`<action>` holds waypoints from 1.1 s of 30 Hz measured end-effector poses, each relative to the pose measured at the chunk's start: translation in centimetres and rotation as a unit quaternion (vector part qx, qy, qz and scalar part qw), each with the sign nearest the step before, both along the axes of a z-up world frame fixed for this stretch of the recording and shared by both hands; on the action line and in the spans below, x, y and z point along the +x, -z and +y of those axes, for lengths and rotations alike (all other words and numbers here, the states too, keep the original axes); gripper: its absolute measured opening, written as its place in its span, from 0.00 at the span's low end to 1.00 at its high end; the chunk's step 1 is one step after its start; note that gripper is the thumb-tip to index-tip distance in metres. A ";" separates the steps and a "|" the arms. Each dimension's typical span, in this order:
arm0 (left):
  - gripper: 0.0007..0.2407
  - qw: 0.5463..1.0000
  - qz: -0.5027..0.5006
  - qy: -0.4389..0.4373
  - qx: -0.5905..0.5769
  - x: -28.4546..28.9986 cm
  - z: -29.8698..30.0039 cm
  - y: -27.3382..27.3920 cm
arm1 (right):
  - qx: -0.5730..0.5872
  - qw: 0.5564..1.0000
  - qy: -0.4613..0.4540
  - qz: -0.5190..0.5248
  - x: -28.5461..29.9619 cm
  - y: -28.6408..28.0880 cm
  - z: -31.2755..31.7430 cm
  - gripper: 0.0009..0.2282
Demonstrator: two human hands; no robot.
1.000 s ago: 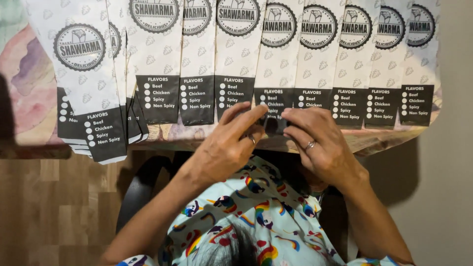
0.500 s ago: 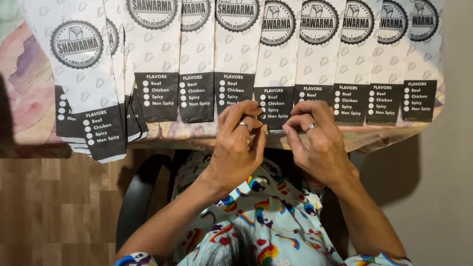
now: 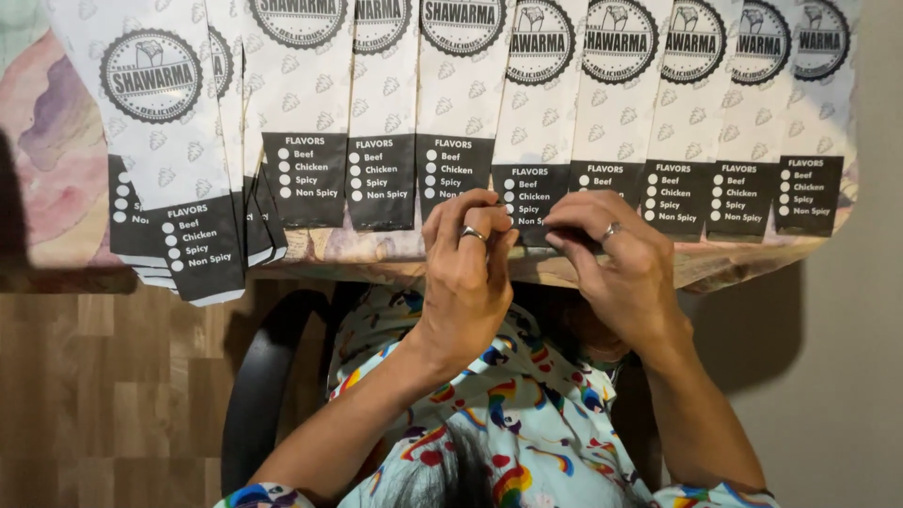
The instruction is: Manually assembling paper shawarma wraps by stacking them, applying glue to the edges, and folding them.
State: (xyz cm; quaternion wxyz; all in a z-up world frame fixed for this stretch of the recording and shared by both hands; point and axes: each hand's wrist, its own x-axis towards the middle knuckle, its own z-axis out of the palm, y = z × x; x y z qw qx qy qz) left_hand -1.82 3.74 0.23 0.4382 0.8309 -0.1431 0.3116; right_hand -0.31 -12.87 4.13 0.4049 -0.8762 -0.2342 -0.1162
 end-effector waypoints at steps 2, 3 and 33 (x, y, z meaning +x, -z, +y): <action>0.06 1.000 0.006 0.006 -0.015 -0.2 0.0 -0.1 | -0.010 1.000 0.011 -0.004 -0.2 0.0 0.0 0.05; 0.06 1.000 0.007 0.004 -0.015 -0.3 -0.1 0.1 | -0.009 1.000 0.009 -0.002 -0.2 -0.1 0.2 0.05; 0.07 0.995 -0.061 0.062 0.046 -0.2 5.7 -0.1 | -0.029 0.997 0.025 -0.070 -0.9 -0.7 2.2 0.07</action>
